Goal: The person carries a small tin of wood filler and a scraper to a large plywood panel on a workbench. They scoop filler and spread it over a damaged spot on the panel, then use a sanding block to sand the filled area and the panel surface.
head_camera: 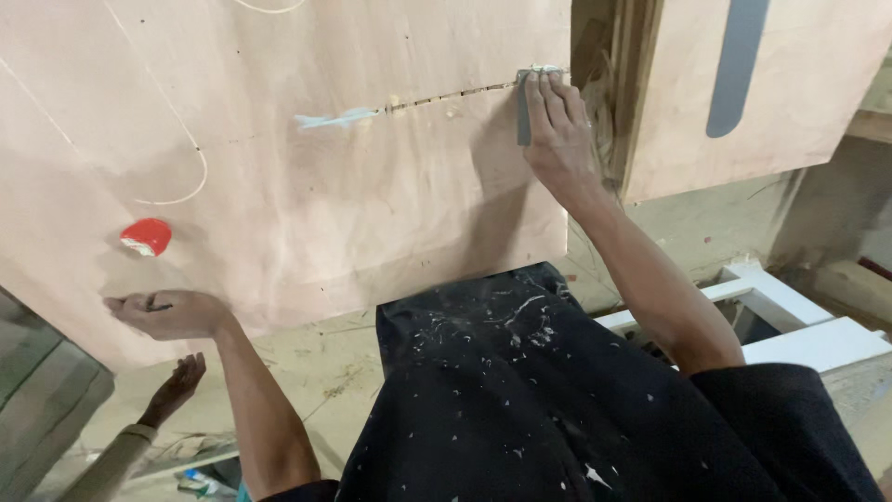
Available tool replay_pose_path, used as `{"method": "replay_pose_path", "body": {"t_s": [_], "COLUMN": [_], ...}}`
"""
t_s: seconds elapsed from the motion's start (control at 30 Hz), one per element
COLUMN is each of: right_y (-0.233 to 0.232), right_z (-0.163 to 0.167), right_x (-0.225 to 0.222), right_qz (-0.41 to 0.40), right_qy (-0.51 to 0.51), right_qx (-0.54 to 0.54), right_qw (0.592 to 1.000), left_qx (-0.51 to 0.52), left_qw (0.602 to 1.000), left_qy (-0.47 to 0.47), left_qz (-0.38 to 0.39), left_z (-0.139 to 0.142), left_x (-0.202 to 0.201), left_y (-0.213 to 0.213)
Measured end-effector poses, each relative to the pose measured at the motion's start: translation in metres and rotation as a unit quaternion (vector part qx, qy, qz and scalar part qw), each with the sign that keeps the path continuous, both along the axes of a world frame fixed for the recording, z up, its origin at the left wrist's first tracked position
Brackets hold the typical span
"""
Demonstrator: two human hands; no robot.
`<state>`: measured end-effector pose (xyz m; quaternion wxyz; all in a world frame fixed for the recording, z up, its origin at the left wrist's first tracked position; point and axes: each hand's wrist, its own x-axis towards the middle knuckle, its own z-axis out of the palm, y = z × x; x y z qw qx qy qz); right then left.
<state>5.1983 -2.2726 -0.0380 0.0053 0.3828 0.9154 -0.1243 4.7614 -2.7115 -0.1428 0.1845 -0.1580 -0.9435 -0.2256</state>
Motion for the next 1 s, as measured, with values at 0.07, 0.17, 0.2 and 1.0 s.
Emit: {"method": "replay_pose_path", "body": {"t_s": [0.07, 0.17, 0.2, 1.0], "right_y": [-0.003, 0.002, 0.007, 0.019], "right_z": [0.009, 0.023, 0.027, 0.024], "right_x": [0.001, -0.003, -0.005, -0.04], "right_qz": [-0.015, -0.027, -0.039, -0.147], "right_qy": [-0.001, -0.007, -0.012, -0.064], "right_qx": [-0.039, -0.081, -0.101, -0.256], "right_qw": [0.999, 0.996, 0.994, 0.953], "left_qx": [0.005, 0.054, 0.058, 0.009], "left_qw": [1.0, 0.993, 0.988, 0.996], "left_qy": [-0.001, -0.097, -0.126, -0.093], "left_qz": [-0.013, 0.047, 0.071, -0.007], "left_z": [0.003, 0.004, 0.004, -0.027], "left_x": [-0.001, 0.002, 0.003, -0.001], "left_y": [0.0, 0.001, 0.001, -0.034]}}
